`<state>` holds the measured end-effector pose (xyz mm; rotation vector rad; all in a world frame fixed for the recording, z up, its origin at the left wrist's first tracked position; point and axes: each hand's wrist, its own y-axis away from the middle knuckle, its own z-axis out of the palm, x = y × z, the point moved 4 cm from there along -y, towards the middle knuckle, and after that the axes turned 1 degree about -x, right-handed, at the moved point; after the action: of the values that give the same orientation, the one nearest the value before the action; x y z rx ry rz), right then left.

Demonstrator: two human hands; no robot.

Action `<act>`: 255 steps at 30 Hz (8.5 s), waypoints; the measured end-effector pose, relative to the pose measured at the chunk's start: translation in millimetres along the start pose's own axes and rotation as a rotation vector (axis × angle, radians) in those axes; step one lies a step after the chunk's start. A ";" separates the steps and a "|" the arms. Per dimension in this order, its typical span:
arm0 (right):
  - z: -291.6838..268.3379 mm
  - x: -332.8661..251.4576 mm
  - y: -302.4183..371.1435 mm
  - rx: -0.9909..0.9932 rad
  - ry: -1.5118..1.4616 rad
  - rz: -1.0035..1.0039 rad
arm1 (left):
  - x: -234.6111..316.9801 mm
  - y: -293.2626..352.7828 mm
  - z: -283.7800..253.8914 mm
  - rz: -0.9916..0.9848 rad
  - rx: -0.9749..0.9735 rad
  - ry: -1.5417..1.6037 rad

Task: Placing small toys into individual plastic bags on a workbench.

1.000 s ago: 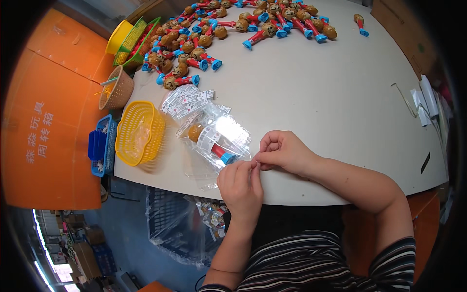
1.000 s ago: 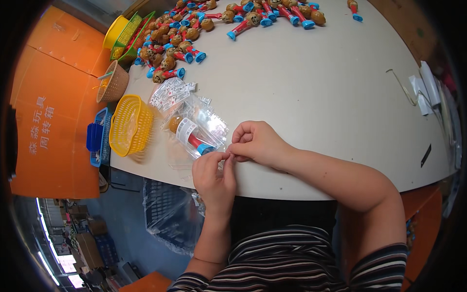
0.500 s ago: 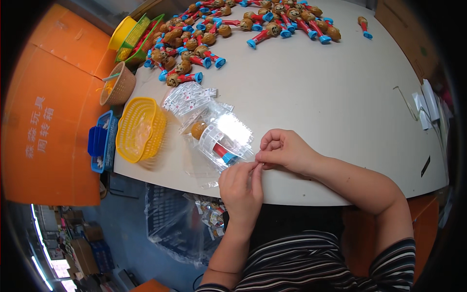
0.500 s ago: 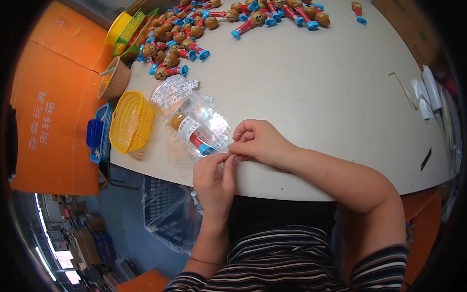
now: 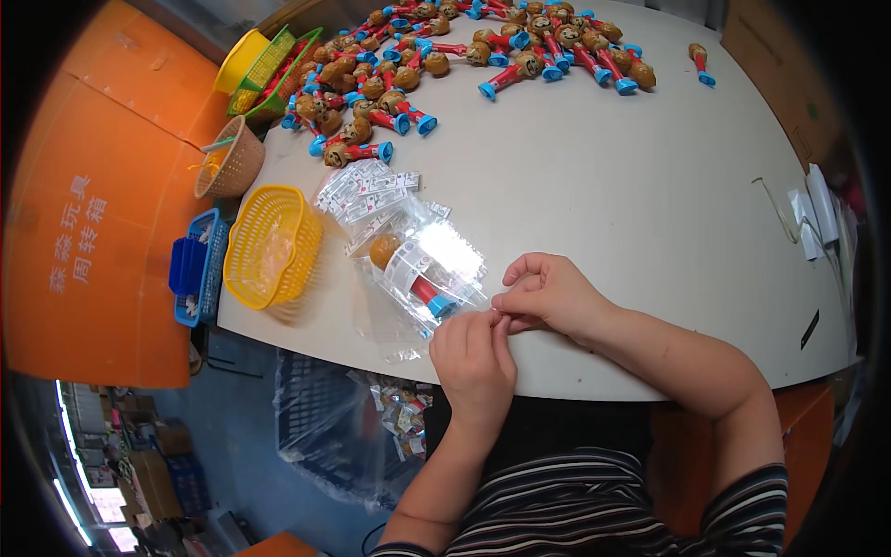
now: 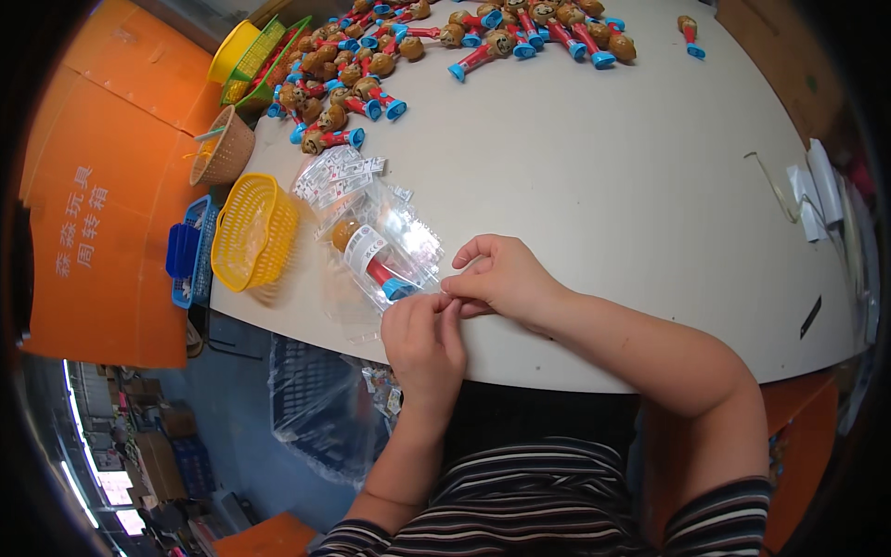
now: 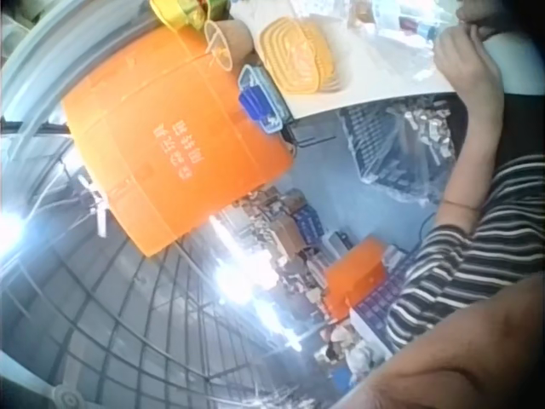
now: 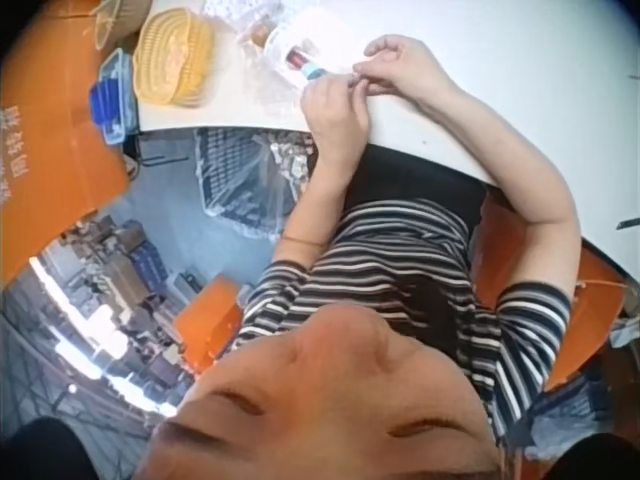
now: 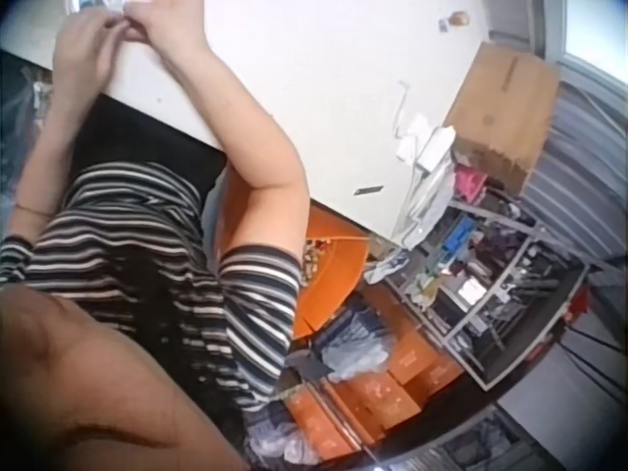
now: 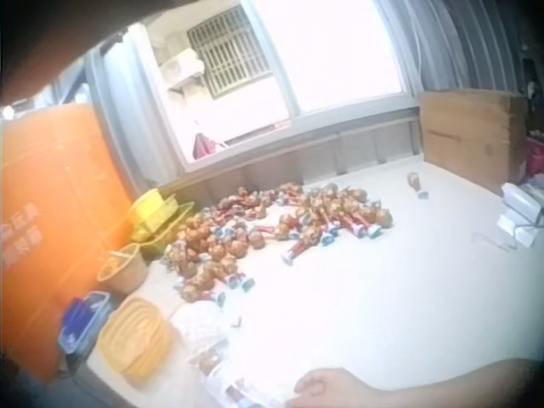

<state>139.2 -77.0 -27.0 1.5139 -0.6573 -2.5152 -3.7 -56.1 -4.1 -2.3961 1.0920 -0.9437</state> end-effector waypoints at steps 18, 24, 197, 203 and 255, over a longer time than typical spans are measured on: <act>1.2 -1.4 1.2 -0.014 0.032 -0.017 | 2.5 -3.0 -7.5 -0.012 0.035 0.036; -3.0 3.8 -0.9 -0.025 0.021 -0.032 | 2.5 -0.2 -2.9 -0.006 0.026 0.016; 35.3 -13.3 -19.2 -0.210 0.305 0.002 | -98.9 21.4 -42.4 -0.622 0.015 0.899; 35.1 -13.1 -13.9 -0.131 0.141 0.059 | -92.5 16.0 -31.8 -1.009 0.054 1.427; 26.8 -4.8 -20.5 -0.107 0.568 -0.132 | -230.2 -114.7 -148.9 -0.692 0.242 -0.306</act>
<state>120.5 -49.0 -21.2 2.1455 -0.3355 -1.9933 -156.7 188.6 66.9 -2.6162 0.0157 -0.7924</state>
